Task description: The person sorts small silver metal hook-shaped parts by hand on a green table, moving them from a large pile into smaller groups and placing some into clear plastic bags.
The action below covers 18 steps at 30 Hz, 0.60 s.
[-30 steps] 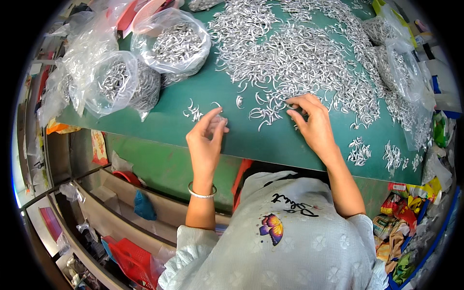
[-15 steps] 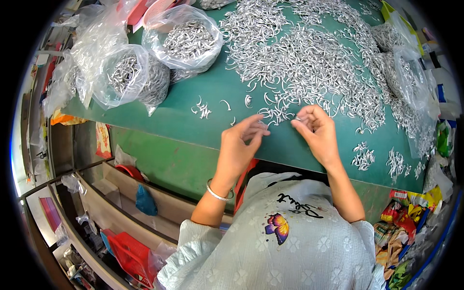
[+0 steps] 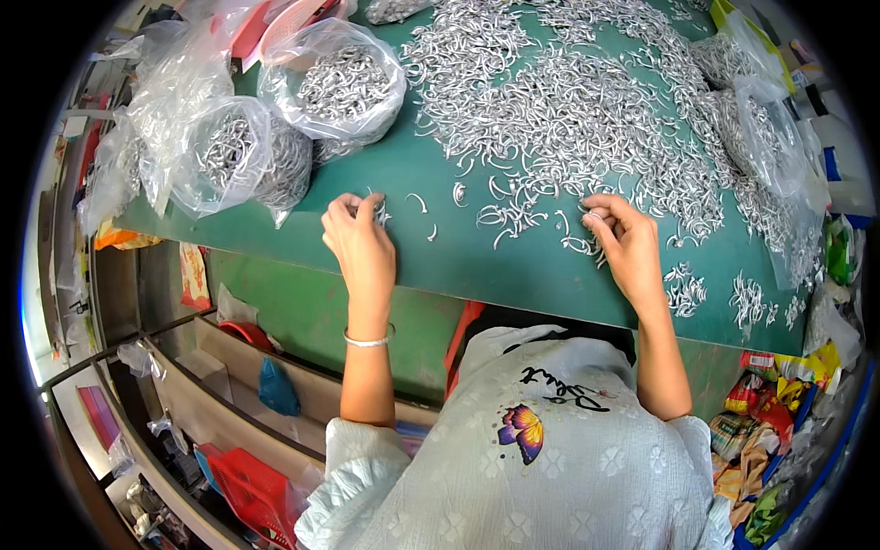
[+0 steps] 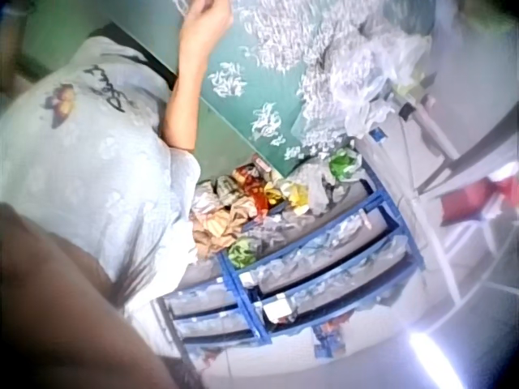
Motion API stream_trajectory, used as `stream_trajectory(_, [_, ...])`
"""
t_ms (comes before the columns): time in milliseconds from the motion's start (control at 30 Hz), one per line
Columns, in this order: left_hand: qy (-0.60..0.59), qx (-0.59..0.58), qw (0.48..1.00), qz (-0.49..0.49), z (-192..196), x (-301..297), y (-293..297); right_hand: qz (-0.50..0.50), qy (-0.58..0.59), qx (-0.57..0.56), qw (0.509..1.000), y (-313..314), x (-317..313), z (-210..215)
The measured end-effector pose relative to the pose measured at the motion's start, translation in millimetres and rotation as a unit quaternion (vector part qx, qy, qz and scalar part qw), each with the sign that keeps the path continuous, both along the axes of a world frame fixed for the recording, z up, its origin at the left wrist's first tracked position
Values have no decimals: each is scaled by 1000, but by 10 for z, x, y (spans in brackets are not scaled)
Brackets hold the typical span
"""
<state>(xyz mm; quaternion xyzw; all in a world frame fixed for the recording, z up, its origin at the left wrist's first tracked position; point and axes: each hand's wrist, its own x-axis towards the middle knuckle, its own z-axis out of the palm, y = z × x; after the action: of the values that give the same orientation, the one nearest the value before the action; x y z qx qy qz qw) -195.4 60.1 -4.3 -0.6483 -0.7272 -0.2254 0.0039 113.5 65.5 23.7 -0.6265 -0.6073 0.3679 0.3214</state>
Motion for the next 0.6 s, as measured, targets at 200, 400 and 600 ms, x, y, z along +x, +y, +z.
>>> stream_trajectory(200, [-150,65,975,-153,156,689,-157,81,-72,152,982,193,-327,-149])
stream_trajectory(400, [-136,-4,975,-178,88,993,-143,126,-168,195,958,261,-315,-247])
stream_trajectory(600, [-182,20,969,-166,4,918,-96,62,-84,146,984,125,-159,-99])
